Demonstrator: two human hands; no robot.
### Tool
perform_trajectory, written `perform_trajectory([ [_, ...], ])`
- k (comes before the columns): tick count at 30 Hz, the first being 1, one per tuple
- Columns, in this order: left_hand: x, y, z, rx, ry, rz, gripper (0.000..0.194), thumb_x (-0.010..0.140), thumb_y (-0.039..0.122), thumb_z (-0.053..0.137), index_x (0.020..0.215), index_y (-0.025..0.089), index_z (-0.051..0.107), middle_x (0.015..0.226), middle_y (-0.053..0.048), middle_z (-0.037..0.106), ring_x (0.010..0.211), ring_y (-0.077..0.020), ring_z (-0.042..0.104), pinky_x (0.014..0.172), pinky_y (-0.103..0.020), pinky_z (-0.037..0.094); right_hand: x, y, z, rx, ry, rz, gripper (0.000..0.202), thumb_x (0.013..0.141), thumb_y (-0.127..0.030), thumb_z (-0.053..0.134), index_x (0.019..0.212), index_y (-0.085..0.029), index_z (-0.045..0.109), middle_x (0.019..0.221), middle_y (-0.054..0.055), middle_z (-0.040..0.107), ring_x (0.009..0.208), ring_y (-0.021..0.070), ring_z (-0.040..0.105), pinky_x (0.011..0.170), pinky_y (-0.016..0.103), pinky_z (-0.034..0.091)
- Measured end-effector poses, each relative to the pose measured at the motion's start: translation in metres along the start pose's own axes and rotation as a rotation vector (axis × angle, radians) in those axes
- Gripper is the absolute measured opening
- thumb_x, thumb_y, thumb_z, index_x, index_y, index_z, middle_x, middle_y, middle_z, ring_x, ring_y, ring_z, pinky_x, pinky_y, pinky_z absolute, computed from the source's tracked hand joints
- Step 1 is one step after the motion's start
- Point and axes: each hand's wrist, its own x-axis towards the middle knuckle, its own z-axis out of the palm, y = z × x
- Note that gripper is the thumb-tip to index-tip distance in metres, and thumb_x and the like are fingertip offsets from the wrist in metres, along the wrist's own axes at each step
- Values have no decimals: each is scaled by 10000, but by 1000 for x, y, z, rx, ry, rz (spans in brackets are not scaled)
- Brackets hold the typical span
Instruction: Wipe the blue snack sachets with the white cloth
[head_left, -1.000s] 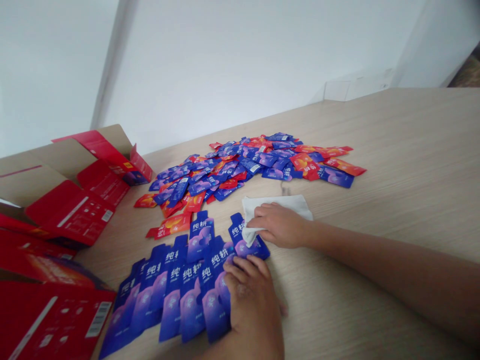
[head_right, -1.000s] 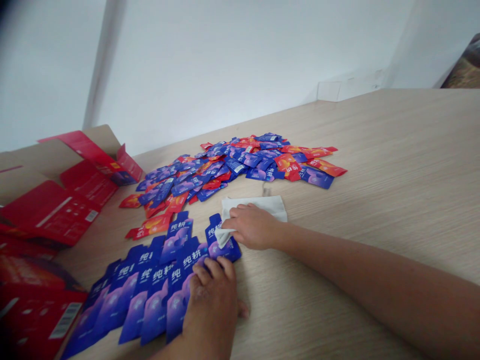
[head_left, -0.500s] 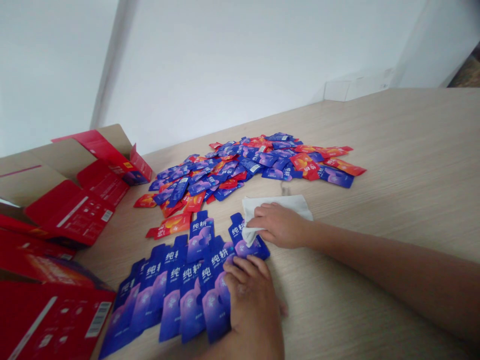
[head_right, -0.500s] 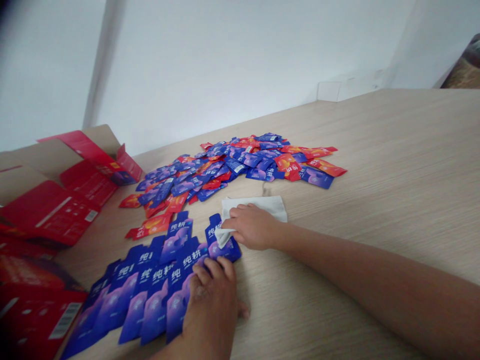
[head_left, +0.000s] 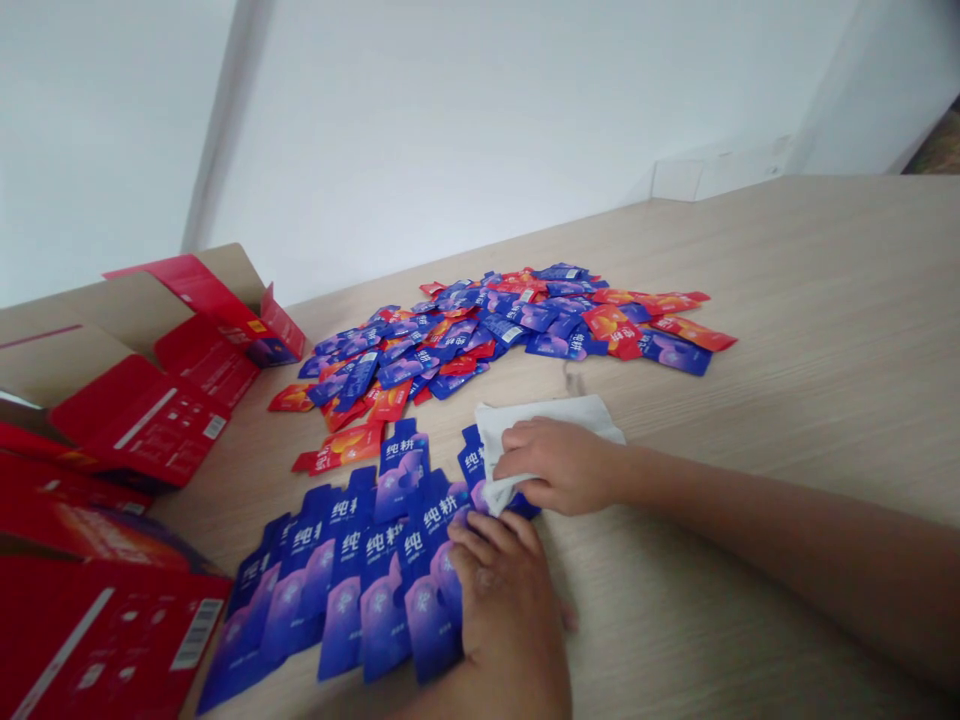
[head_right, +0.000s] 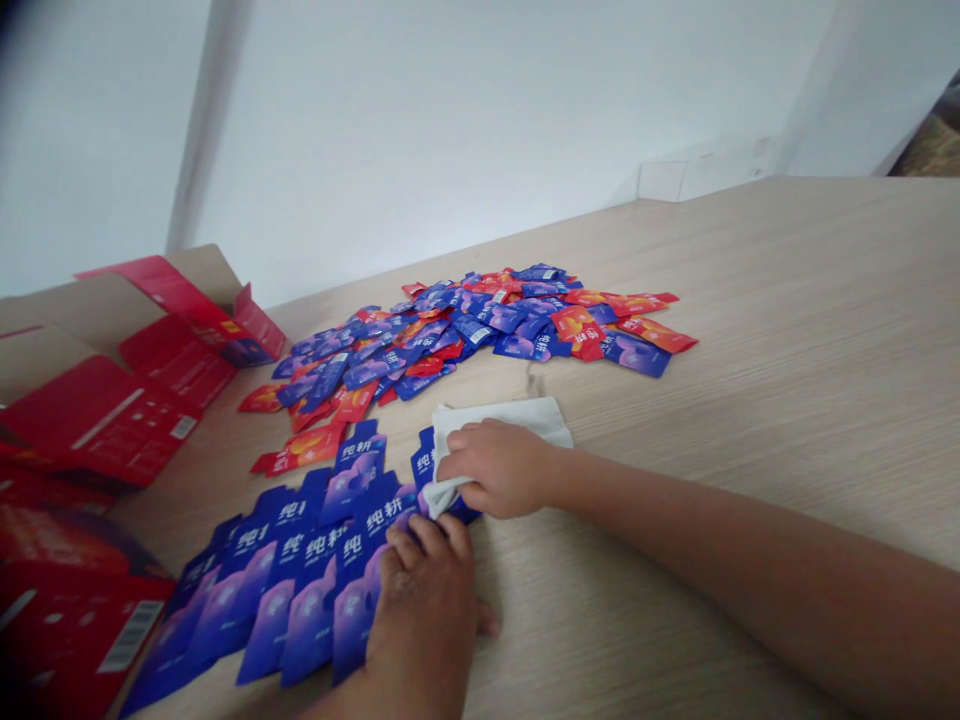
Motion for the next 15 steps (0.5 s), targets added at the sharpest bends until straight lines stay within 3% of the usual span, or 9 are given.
perform_trajectory([
  [3,0,-2,1,10,9,32,792,494,612,716,1102,115,619,1113,-262,636,1033,-437,575,814,-461,467,-1,0,-2,10,-19,-28,192,787,-204,521,936,-179,638,835,56,573,797,198,502,737,319,354],
  [7,-1,-5,5,33,49,61,756,565,614,670,1105,88,611,1080,-274,644,994,-429,597,774,-450,484,1,2,0,-44,12,85,153,827,-224,500,888,-174,631,869,67,578,804,201,509,736,322,356],
  [10,-1,-6,7,50,60,90,783,557,623,667,1121,82,603,1071,-269,650,974,-427,606,750,-447,494,2,5,2,-88,43,169,182,846,-225,495,959,-175,629,901,78,584,824,211,517,731,325,358],
  [15,-1,-6,7,91,71,65,629,662,531,621,1116,97,608,1072,-247,658,978,-402,612,763,-448,490,1,7,2,-111,63,178,185,844,-234,505,972,-172,623,907,78,587,827,213,518,730,326,362],
])
